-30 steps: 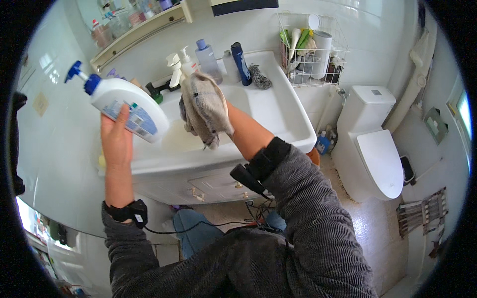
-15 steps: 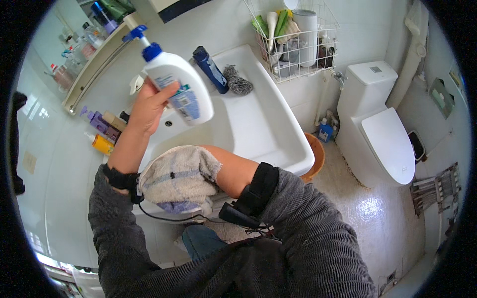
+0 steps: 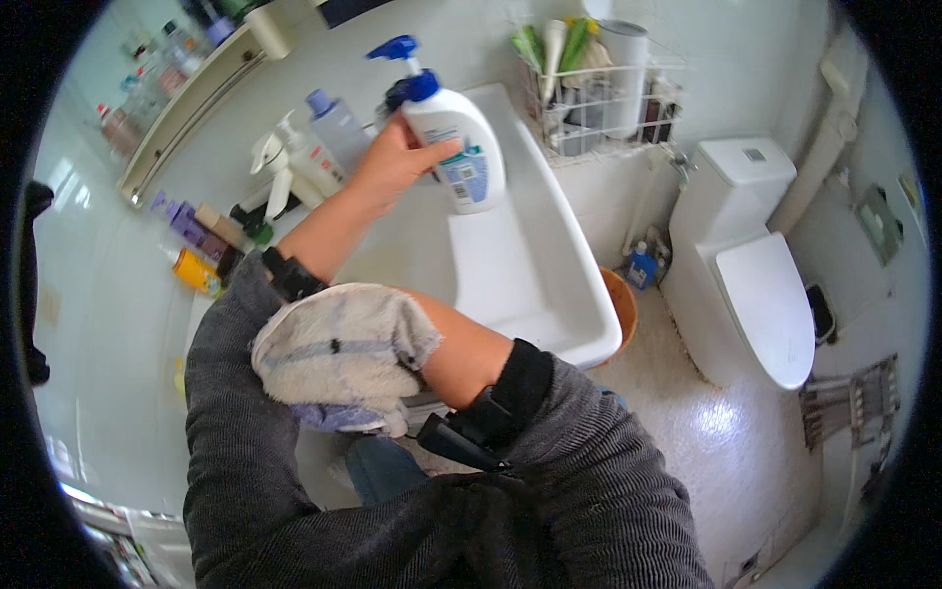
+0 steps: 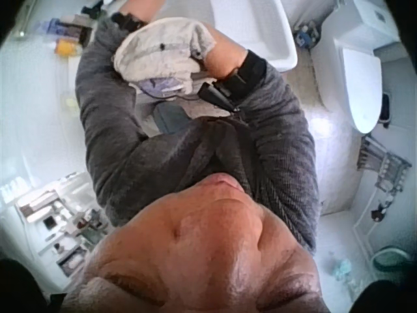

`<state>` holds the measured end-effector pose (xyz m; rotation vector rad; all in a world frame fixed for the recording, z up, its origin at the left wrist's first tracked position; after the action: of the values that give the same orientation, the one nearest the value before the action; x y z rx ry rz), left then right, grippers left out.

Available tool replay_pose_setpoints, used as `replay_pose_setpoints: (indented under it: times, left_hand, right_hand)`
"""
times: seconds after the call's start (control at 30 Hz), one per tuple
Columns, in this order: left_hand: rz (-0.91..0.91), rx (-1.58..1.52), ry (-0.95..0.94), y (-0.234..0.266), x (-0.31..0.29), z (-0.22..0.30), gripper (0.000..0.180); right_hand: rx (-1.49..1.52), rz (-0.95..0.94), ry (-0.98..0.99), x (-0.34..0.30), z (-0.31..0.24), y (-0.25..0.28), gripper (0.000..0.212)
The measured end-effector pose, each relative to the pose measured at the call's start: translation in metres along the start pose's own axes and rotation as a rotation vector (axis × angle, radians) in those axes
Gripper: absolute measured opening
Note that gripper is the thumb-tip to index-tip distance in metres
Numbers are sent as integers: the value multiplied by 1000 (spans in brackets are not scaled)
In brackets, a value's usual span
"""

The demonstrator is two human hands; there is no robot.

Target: The person wipes several bottles and combs on a bathroom sink using a cloth. They pick up each item, wipe it, and place it back on the sink.

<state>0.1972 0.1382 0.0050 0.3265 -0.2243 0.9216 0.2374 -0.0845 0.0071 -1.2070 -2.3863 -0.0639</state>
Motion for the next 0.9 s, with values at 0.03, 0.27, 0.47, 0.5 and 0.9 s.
replay_pose_setpoints:
  times: [0.03, 0.27, 0.47, 0.5, 0.9]
  left_hand:
    - [-24, 28, -53, -2, 4, -2, 53]
    - [55, 69, -137, 31, -28, 9, 78]
    - [37, 95, -54, 106, -117, 37, 45]
    - [73, 100, -76, 122, -132, 39, 42]
    - [1457, 568, -33, 367, -249, 29, 82]
  right_hand:
    - [13, 4, 25, 3, 3, -1, 32]
    - [-528, 44, 134, 38, 32, -13, 28]
    - [69, 194, -204, 57, 51, -6, 32]
    - [164, 237, -259, 63, 55, -2, 35]
    - [563, 9, -267, 81, 59, 0, 43]
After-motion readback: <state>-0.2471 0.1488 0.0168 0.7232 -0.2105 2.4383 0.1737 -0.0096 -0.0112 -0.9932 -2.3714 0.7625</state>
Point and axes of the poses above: each hand's wrist, its own x-axis towards the middle knuckle, its own y-axis out of the back of the hand, z = x × y, the point moved 3 cm from there along x, towards the middle knuckle, and after that the axes turned 11 degrees about -x, right-handed, at the moved point
